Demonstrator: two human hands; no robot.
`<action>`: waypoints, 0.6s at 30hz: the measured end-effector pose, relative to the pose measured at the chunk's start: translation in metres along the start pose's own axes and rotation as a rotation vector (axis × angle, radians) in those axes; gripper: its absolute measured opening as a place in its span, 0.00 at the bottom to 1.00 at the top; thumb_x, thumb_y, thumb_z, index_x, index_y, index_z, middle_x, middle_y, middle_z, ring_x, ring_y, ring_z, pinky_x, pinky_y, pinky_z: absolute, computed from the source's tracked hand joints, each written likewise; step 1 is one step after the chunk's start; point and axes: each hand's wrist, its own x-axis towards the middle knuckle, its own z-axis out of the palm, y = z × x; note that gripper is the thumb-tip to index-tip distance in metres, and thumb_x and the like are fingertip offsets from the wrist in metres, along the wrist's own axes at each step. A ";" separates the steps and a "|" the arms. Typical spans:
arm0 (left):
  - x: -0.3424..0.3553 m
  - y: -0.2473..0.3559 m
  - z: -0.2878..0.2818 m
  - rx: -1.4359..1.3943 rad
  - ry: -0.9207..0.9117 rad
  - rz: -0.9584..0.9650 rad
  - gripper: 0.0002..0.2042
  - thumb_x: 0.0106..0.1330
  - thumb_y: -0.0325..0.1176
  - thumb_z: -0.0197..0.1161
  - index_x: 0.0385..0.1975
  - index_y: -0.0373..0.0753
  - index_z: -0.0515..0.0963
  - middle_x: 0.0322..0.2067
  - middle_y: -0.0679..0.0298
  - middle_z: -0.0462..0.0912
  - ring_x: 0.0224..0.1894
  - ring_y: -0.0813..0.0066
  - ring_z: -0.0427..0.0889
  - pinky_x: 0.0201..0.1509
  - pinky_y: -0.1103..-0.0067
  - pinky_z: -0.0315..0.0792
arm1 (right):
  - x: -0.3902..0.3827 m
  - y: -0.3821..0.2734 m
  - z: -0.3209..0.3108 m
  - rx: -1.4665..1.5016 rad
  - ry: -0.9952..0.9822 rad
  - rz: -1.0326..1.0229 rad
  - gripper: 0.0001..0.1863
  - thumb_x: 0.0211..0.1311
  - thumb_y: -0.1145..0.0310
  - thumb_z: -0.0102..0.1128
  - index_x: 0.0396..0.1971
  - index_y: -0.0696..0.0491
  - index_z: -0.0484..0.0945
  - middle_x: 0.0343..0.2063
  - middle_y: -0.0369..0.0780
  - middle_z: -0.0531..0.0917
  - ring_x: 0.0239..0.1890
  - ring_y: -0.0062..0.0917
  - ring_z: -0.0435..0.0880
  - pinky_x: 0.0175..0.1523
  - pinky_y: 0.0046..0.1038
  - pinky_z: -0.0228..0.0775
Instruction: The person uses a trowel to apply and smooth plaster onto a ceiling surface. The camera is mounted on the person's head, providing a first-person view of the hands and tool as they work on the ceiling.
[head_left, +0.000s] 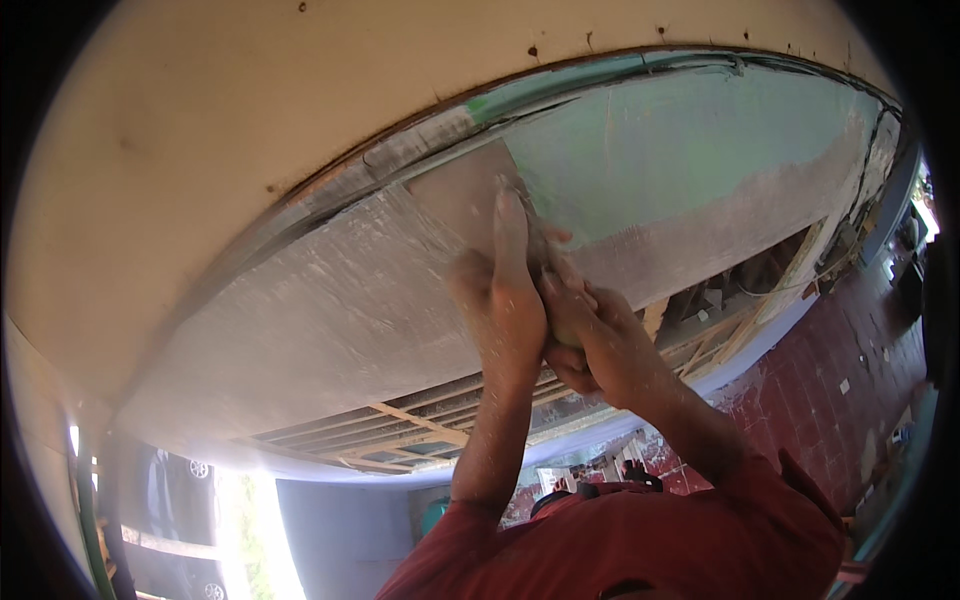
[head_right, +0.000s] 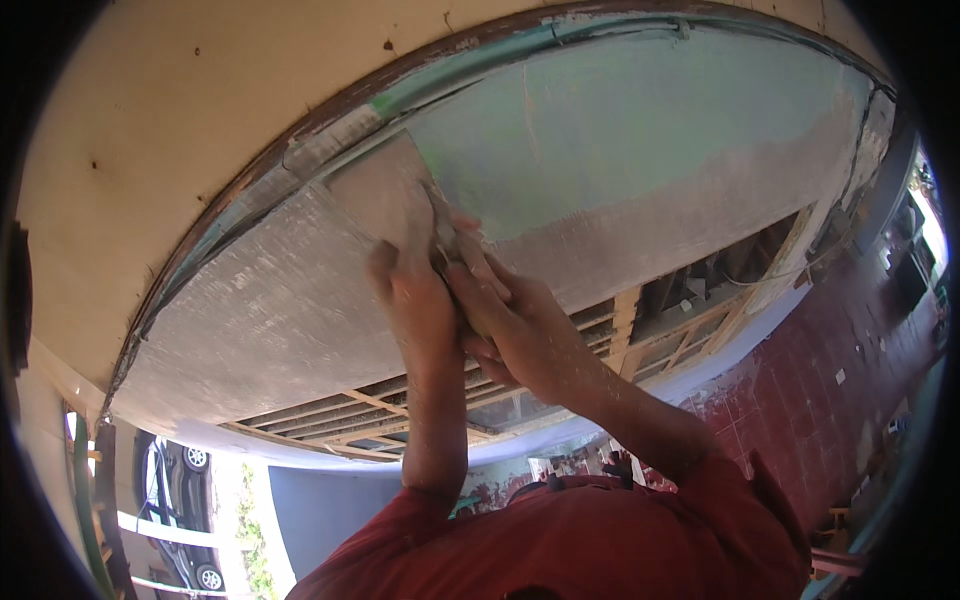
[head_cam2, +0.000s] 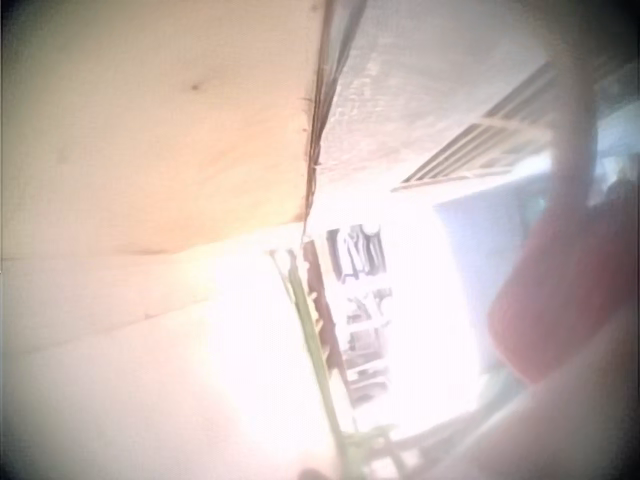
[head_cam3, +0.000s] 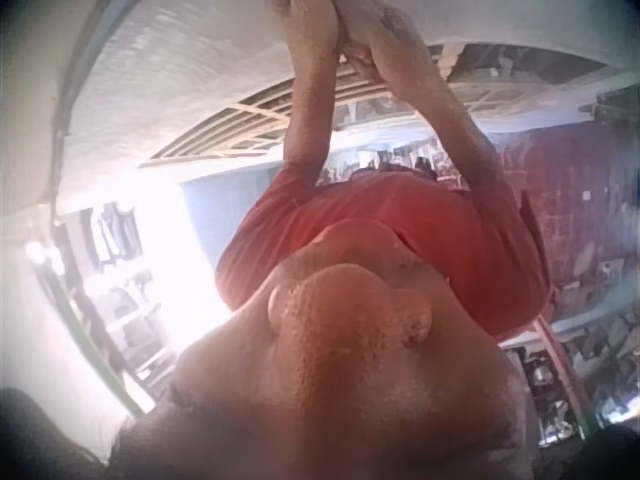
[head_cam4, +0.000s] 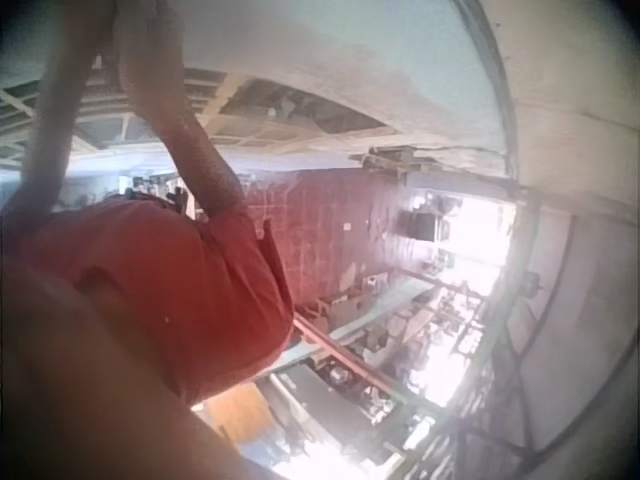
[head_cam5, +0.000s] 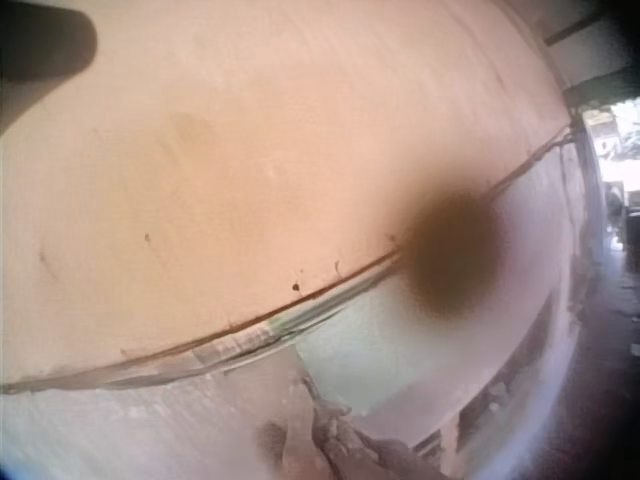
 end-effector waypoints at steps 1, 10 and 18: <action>0.001 0.010 0.004 -0.030 -0.013 -0.029 0.20 0.73 0.42 0.55 0.26 0.28 0.76 0.13 0.57 0.75 0.11 0.70 0.74 0.15 0.77 0.67 | -0.002 0.002 0.001 -0.009 0.021 0.008 0.25 0.75 0.49 0.45 0.57 0.55 0.67 0.15 0.28 0.65 0.13 0.09 0.60 0.16 0.17 0.48; -0.024 -0.024 -0.002 0.023 0.053 -0.095 0.24 0.75 0.44 0.53 0.23 0.28 0.77 0.12 0.61 0.75 0.13 0.75 0.75 0.17 0.80 0.67 | -0.017 0.034 -0.012 -0.139 0.132 0.025 0.28 0.75 0.49 0.46 0.64 0.55 0.64 0.15 0.27 0.65 0.13 0.08 0.60 0.16 0.17 0.49; -0.021 -0.023 -0.005 0.107 0.011 -0.025 0.23 0.74 0.42 0.53 0.23 0.28 0.77 0.14 0.60 0.77 0.14 0.74 0.76 0.20 0.79 0.68 | -0.009 0.036 -0.019 -0.082 0.103 0.074 0.26 0.74 0.51 0.48 0.61 0.55 0.67 0.16 0.28 0.69 0.14 0.08 0.62 0.16 0.17 0.50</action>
